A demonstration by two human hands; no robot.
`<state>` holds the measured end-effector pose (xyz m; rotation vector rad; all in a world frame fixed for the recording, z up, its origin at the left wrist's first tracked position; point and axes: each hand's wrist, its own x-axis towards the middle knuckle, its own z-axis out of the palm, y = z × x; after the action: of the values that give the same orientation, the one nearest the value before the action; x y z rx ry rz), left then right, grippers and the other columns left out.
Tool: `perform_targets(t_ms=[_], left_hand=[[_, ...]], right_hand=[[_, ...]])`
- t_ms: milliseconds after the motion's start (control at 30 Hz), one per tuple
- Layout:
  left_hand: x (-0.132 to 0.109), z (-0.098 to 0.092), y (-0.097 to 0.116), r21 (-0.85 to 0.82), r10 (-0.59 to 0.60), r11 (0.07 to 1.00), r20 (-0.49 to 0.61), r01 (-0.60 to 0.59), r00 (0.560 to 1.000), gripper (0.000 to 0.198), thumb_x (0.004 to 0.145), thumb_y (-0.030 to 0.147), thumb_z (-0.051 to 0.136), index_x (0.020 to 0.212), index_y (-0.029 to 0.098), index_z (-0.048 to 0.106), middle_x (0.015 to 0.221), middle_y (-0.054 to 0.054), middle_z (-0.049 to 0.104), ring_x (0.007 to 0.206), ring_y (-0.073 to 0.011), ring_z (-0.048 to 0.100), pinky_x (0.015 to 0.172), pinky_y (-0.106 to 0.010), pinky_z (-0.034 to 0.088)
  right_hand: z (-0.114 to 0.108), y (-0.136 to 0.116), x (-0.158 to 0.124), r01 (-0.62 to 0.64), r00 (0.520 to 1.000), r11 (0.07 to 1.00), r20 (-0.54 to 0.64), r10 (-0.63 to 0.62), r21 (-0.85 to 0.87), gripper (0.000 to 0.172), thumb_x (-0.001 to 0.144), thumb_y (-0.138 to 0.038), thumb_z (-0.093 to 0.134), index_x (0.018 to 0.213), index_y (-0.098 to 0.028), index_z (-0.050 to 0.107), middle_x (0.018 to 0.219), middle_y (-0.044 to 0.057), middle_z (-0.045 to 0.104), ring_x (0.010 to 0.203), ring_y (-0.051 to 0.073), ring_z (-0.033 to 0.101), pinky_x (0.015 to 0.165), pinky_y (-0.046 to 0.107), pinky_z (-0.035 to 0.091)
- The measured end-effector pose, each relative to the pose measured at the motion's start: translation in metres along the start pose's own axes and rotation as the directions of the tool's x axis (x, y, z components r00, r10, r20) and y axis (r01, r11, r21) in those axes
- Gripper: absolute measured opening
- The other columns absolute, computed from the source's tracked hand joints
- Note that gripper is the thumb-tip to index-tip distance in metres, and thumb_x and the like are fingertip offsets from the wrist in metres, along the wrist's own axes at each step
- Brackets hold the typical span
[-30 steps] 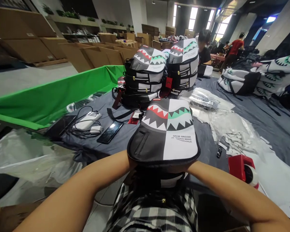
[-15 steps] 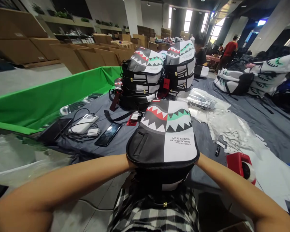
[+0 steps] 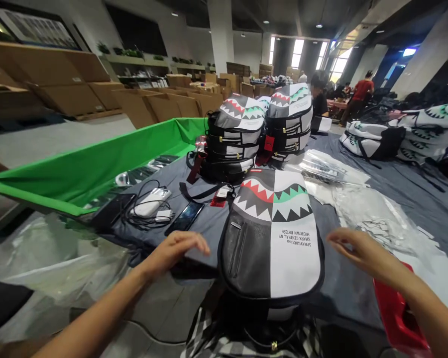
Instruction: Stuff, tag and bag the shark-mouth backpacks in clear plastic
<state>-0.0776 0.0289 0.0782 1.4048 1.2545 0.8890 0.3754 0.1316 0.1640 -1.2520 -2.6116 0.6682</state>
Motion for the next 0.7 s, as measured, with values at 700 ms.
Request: perform_targets(t_ms=[700], left_hand=[[0.122, 0.082, -0.079, -0.103, -0.014, 0.994, -0.520, -0.046, 0.854, 0.023, 0.084, 0.044, 0.052, 0.084, 0.024, 0.061, 0.079, -0.002, 0.065, 0.083, -0.0223, 0.059, 0.081, -0.034, 0.049]], right_hand=[[0.169, -0.101, 0.148, 0.459, 0.875, 0.769, 0.075, -0.478, -0.445, 0.021, 0.087, -0.007, 0.048, 0.088, -0.023, 0.061, 0.088, 0.005, 0.069, 0.074, 0.020, 0.068, 0.061, 0.027, 0.050]])
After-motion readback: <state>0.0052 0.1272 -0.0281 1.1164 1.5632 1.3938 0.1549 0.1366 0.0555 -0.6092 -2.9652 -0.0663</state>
